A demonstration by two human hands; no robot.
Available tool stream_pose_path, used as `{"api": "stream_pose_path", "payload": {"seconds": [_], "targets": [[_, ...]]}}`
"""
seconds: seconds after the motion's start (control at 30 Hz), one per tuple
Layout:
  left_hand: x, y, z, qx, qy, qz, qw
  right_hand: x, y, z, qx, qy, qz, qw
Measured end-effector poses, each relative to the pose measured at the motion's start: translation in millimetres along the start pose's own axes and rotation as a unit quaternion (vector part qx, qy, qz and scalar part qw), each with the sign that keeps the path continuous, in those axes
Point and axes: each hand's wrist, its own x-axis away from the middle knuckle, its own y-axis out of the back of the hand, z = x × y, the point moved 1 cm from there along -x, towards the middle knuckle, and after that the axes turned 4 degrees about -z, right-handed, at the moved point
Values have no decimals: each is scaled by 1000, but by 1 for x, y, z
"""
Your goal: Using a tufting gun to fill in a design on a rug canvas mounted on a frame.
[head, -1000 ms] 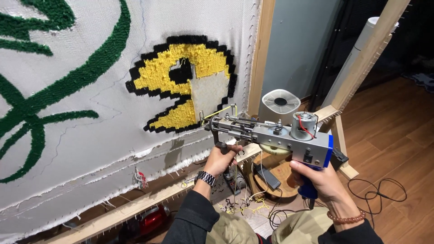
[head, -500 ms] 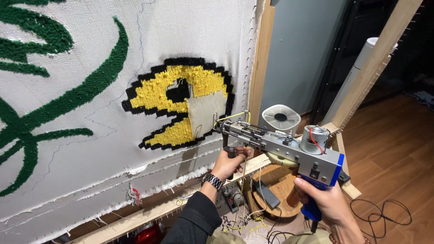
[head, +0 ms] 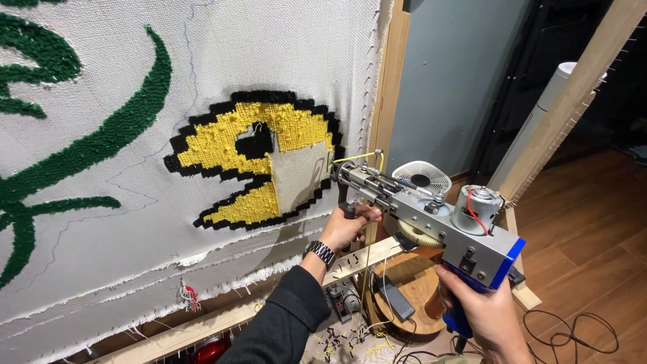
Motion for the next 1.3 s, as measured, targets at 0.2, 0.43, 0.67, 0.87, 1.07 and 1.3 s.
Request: {"api": "stream_pose_path", "payload": {"seconds": [0.2, 0.43, 0.67, 0.87, 1.07, 1.3], "targets": [[-2, 1, -10, -52, 35, -37, 997, -7, -3, -4, -34, 2, -4, 999], [-12, 5, -9, -67, 23, -33, 997, -12, -7, -4, -35, -15, -9, 999], [-18, 7, -6, -44, 15, -22, 999, -17, -8, -7, -33, -15, 2, 999], [-21, 10, -5, -21, 33, -26, 999, -16, -14, -1, -11, -50, -5, 999], [-21, 12, -6, -29, 19, -35, 999, -17, -18, -3, -13, -59, -21, 998], [-27, 11, 5, -13, 13, -7, 1000, -12, -16, 2, -38, -75, -39, 996]]}}
